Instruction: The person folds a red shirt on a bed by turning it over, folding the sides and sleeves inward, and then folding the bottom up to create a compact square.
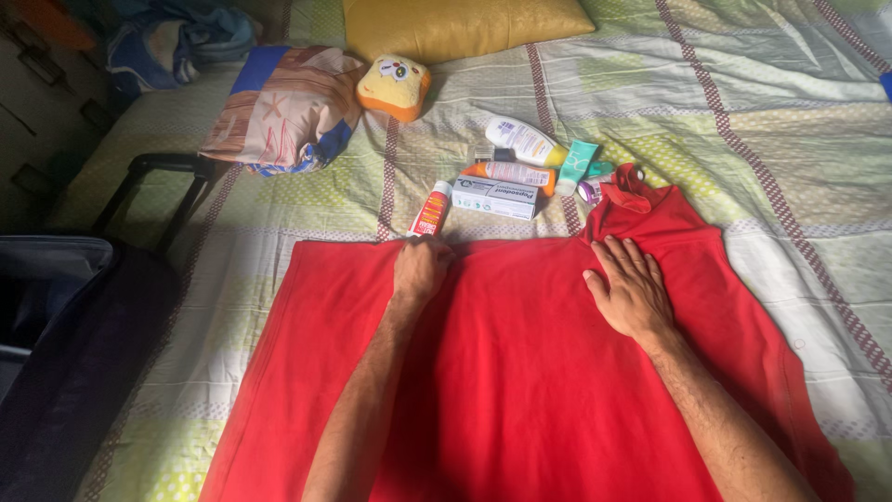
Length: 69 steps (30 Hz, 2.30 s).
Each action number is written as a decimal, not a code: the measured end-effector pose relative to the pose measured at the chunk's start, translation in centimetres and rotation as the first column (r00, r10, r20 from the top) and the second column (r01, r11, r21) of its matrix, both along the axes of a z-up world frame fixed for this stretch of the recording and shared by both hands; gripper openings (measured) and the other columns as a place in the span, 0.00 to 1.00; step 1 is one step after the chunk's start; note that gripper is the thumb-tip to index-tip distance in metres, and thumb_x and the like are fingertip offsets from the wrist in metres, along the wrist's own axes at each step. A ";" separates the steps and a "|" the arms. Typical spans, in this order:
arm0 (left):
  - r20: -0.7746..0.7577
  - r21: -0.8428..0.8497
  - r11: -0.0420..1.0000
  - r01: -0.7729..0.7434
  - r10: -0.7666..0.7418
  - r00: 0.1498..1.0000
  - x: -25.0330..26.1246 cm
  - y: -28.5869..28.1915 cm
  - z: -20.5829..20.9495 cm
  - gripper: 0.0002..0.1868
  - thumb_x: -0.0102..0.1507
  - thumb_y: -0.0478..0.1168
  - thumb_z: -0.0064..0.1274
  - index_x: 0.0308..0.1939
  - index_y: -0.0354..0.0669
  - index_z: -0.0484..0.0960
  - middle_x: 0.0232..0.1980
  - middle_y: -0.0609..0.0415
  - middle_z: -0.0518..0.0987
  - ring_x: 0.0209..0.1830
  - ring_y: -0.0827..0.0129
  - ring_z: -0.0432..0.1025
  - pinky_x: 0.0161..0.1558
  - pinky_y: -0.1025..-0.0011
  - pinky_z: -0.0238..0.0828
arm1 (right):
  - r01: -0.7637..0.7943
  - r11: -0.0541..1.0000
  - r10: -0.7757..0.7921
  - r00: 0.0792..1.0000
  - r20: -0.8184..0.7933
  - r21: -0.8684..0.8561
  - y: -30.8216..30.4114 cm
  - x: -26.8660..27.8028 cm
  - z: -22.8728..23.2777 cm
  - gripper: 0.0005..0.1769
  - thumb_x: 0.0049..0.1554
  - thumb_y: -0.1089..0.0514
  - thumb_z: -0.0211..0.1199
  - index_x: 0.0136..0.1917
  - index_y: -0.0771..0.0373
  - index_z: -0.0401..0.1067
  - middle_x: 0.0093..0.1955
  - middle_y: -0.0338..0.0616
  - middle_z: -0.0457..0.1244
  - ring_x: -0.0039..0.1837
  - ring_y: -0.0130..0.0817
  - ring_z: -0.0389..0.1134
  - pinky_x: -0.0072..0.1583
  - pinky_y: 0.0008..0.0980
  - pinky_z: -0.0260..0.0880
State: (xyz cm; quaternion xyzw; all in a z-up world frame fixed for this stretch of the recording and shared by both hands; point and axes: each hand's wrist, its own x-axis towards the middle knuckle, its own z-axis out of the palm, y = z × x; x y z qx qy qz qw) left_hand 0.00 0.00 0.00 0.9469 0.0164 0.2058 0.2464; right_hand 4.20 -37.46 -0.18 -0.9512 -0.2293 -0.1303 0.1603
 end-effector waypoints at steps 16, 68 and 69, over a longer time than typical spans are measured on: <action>0.205 0.106 0.994 0.015 -0.036 0.978 -1.7 -0.6 1.9 0.05 0.60 0.43 0.61 0.34 0.48 0.85 0.39 0.53 0.84 0.44 0.56 0.76 0.48 0.54 0.67 | 0.005 1.000 -0.005 1.000 -0.008 0.003 0.0 0.2 -0.3 0.36 0.63 0.37 0.49 0.80 0.52 0.56 0.83 0.43 0.49 0.84 0.45 0.43 0.78 0.56 0.40; 0.033 -0.011 0.936 -0.351 0.351 0.936 -7.1 1.0 2.5 0.07 0.58 0.45 0.61 0.34 0.50 0.90 0.40 0.52 0.86 0.41 0.52 0.78 0.44 0.52 0.73 | -0.002 0.999 0.002 1.000 0.012 0.034 0.0 0.0 -0.3 0.35 0.64 0.37 0.49 0.80 0.52 0.58 0.83 0.43 0.50 0.83 0.45 0.44 0.78 0.54 0.41; -0.010 -0.060 0.935 -0.350 0.350 0.937 -6.9 1.2 2.5 0.06 0.58 0.43 0.60 0.33 0.50 0.91 0.37 0.51 0.87 0.38 0.54 0.80 0.43 0.54 0.75 | -0.001 0.999 0.000 1.000 0.012 0.032 0.0 0.0 -0.3 0.35 0.64 0.37 0.49 0.80 0.52 0.58 0.83 0.43 0.50 0.84 0.45 0.44 0.78 0.54 0.41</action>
